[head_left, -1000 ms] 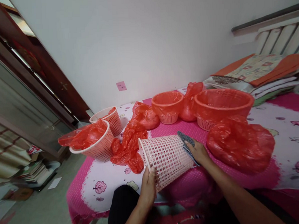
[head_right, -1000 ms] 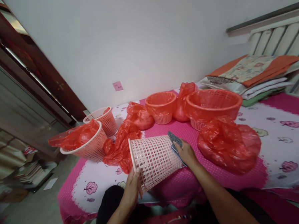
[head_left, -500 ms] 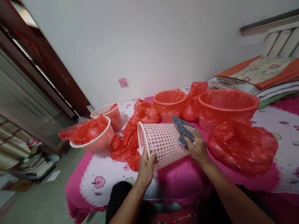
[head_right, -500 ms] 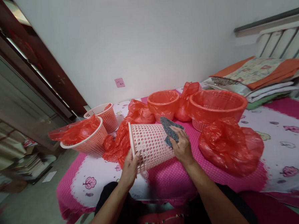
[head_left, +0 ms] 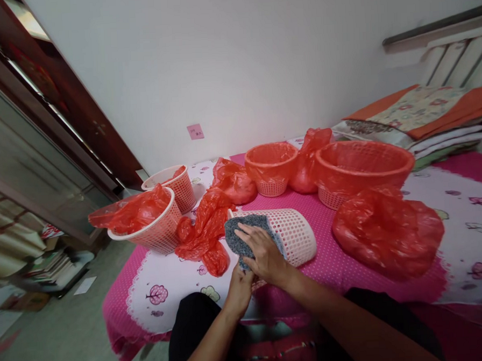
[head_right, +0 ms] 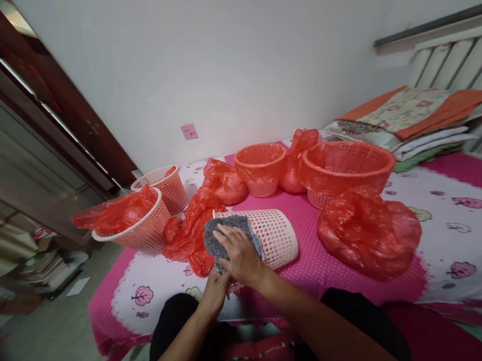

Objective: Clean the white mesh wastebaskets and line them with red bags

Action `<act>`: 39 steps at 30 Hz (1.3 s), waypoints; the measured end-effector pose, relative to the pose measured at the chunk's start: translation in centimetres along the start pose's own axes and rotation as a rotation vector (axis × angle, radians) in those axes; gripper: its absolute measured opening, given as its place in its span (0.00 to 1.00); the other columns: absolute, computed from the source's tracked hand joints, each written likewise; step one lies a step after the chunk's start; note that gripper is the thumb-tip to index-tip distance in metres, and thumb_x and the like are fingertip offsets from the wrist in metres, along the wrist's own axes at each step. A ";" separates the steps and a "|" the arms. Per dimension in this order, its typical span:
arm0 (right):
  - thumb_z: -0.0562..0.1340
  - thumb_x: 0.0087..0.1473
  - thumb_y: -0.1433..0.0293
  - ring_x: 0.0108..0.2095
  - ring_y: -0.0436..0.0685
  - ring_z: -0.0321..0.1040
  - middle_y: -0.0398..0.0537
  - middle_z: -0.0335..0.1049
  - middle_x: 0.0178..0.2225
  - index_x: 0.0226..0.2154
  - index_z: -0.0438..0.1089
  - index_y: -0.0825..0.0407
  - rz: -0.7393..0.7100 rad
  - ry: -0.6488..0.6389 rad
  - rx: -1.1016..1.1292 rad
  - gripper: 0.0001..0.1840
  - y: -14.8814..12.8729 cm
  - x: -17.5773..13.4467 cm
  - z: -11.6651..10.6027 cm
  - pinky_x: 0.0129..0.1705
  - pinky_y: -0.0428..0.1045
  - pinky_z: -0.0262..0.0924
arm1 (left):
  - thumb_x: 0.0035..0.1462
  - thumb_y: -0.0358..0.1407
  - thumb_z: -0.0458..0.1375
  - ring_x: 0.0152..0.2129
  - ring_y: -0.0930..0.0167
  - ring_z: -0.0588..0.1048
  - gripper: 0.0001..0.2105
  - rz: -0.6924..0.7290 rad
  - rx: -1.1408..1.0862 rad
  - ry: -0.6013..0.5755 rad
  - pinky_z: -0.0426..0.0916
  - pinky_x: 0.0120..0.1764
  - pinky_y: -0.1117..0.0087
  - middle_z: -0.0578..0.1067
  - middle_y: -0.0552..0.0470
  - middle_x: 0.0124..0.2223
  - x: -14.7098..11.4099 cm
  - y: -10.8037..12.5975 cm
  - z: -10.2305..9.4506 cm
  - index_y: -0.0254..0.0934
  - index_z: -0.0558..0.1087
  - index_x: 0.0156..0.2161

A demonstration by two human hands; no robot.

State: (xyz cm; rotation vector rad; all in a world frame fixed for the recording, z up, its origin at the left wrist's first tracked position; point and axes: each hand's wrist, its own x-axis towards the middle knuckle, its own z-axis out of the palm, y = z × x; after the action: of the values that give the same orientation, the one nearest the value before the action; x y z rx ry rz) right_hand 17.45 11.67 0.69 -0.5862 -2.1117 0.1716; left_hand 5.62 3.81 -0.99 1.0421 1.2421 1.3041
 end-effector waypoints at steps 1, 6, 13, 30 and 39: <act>0.64 0.60 0.72 0.68 0.69 0.62 0.65 0.65 0.68 0.69 0.61 0.55 0.002 0.012 0.002 0.36 0.7 0.0 -0.2 0.68 0.69 0.58 | 0.58 0.42 0.66 0.32 0.66 0.77 0.19 0.027 0.015 0.001 0.73 0.36 0.68 0.79 0.51 0.32 0.1 0.0 0.1 0.35 0.76 0.51; 0.62 0.59 0.74 0.64 0.68 0.68 0.60 0.73 0.62 0.63 0.69 0.53 0.118 0.076 -0.056 0.29 5.2 -0.7 -1.7 0.66 0.68 0.60 | 0.62 0.50 0.63 0.41 0.63 0.79 0.26 0.054 -0.002 -0.055 0.74 0.49 0.61 0.82 0.45 0.46 0.1 -0.9 0.6 0.36 0.72 0.59; 0.58 0.63 0.67 0.55 0.69 0.75 0.62 0.79 0.54 0.52 0.77 0.57 0.530 0.071 -0.286 0.19 11.2 -2.0 -5.0 0.62 0.64 0.62 | 0.65 0.52 0.61 0.54 0.58 0.77 0.27 0.082 -0.017 -0.110 0.67 0.63 0.54 0.79 0.40 0.57 -0.8 -1.7 0.7 0.37 0.73 0.61; 0.59 0.67 0.62 0.58 0.67 0.74 0.61 0.79 0.55 0.55 0.76 0.56 0.412 0.062 -0.139 0.21 8.1 -0.4 -4.2 0.64 0.64 0.63 | 0.65 0.56 0.59 0.57 0.55 0.76 0.29 0.093 0.020 -0.110 0.63 0.67 0.50 0.79 0.38 0.60 -1.6 -1.7 1.3 0.36 0.75 0.60; 0.59 0.69 0.62 0.65 0.66 0.68 0.59 0.73 0.62 0.65 0.68 0.51 0.000 -0.028 0.080 0.25 0.1 -0.7 -2.9 0.68 0.69 0.59 | 0.58 0.54 0.66 0.49 0.55 0.78 0.24 -0.009 0.038 -0.158 0.68 0.60 0.54 0.83 0.40 0.50 -3.6 -4.8 1.5 0.35 0.80 0.48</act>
State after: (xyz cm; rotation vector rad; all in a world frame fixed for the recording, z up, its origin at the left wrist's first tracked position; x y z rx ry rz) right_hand 20.15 11.16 1.80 -0.5388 -2.1214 0.2641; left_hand 8.06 0.18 -5.46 1.1428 1.1546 1.1722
